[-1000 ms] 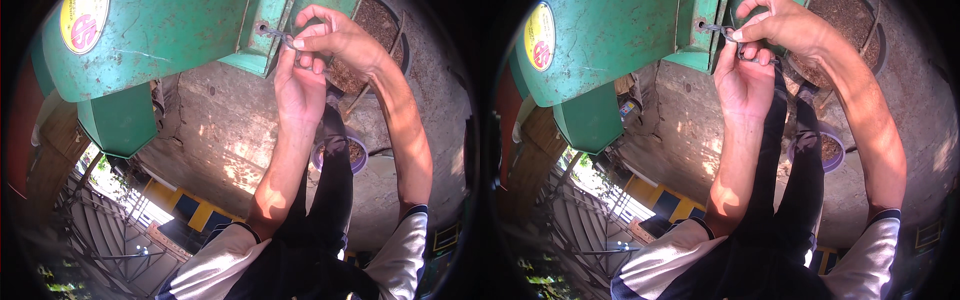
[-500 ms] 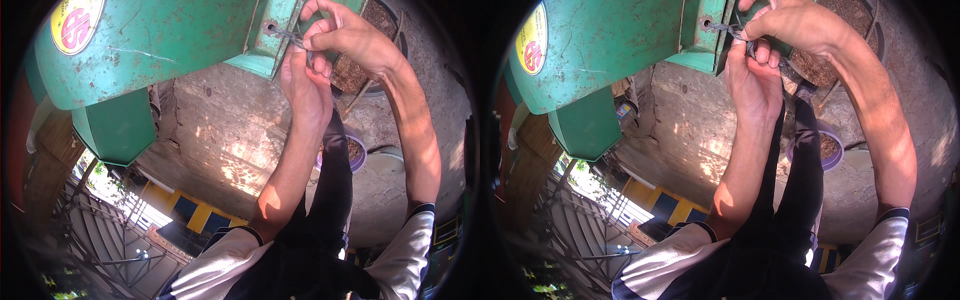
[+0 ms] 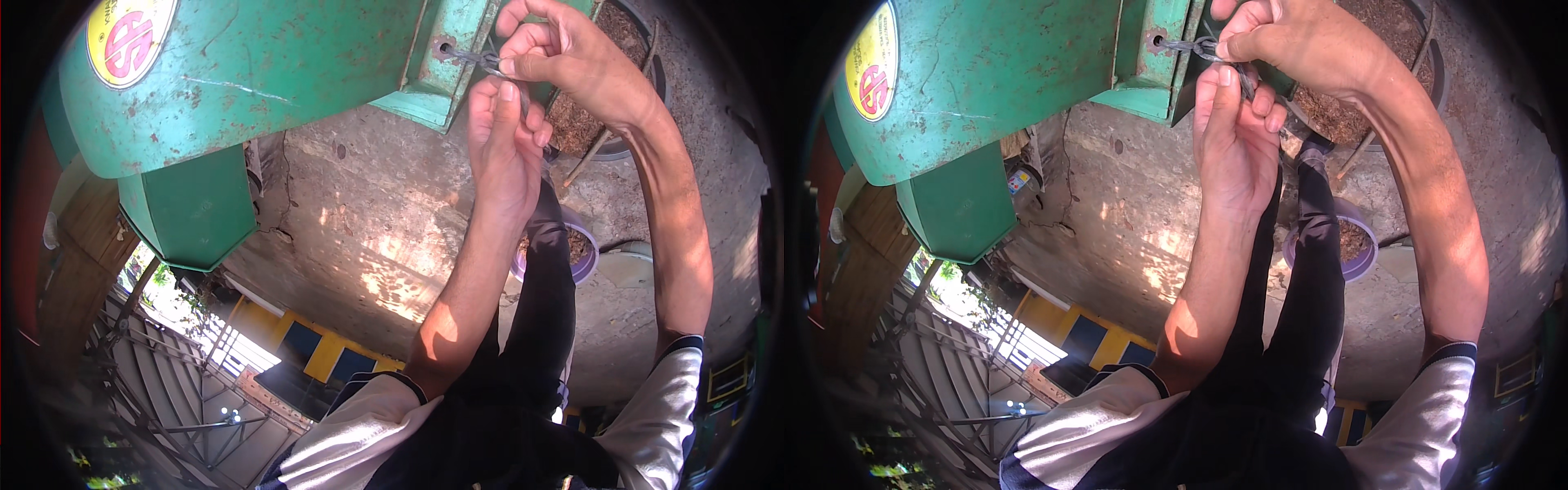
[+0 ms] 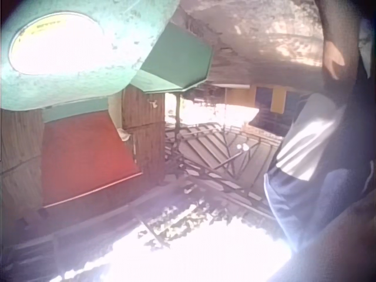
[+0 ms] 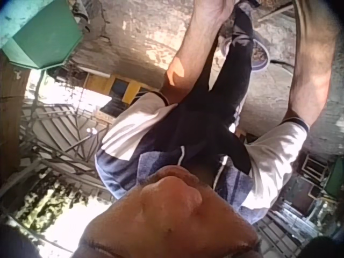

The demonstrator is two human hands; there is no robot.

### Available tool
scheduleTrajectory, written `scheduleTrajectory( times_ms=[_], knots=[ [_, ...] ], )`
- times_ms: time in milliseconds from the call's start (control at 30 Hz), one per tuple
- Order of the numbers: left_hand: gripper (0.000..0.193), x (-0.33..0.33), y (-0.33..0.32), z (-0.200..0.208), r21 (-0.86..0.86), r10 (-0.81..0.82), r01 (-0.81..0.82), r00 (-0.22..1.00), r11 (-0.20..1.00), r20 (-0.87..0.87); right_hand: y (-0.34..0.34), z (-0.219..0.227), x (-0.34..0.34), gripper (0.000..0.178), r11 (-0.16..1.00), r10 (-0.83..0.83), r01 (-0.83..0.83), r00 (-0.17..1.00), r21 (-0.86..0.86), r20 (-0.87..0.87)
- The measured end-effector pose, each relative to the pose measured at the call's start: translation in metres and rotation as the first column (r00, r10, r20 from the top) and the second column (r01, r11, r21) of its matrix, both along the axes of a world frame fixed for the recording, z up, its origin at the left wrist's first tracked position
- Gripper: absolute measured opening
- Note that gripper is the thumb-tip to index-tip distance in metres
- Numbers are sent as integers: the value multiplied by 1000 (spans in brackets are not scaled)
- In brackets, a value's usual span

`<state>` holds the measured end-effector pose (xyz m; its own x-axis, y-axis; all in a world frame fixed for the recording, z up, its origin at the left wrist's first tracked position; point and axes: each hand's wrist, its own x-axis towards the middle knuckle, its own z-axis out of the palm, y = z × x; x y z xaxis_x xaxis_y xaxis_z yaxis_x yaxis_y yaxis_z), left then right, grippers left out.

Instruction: Fixing or adjusting a part on a wood chipper or similar green agricultural machine.

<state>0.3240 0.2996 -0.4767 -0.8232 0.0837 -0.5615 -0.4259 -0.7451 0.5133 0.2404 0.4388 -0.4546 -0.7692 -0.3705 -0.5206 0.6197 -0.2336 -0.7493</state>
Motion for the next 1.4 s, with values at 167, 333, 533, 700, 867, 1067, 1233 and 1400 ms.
scheduleTrajectory(
  times_ms=[167,333,533,700,867,1067,1233,1400],
  knots=[
    [13,1,-1,0,-73,-50,51,999,996,5,8,1,4,7,948,110,-72,988,310,-109],
    [10,1,-5,-1,-110,-86,90,996,990,38,-2,-11,8,6,911,182,-41,933,410,-311],
    [8,3,-5,-1,-148,-57,64,997,987,52,-4,17,0,13,932,144,-59,966,358,-213],
    [12,7,-5,-3,-274,-96,97,995,957,17,-9,16,0,14,930,133,-46,967,365,-218],
    [17,15,-4,-5,-435,-118,99,993,895,-18,-17,41,4,14,825,174,59,920,563,-351],
    [23,17,-1,-2,-591,-161,90,985,801,-68,-18,21,9,12,831,172,26,938,555,-301],
    [22,19,1,-6,-670,-185,73,978,738,-98,-21,8,21,4,754,276,134,824,643,-494],
    [13,18,5,0,-637,-129,68,990,768,-50,-23,11,20,7,727,303,195,769,658,-563]
  ],
)
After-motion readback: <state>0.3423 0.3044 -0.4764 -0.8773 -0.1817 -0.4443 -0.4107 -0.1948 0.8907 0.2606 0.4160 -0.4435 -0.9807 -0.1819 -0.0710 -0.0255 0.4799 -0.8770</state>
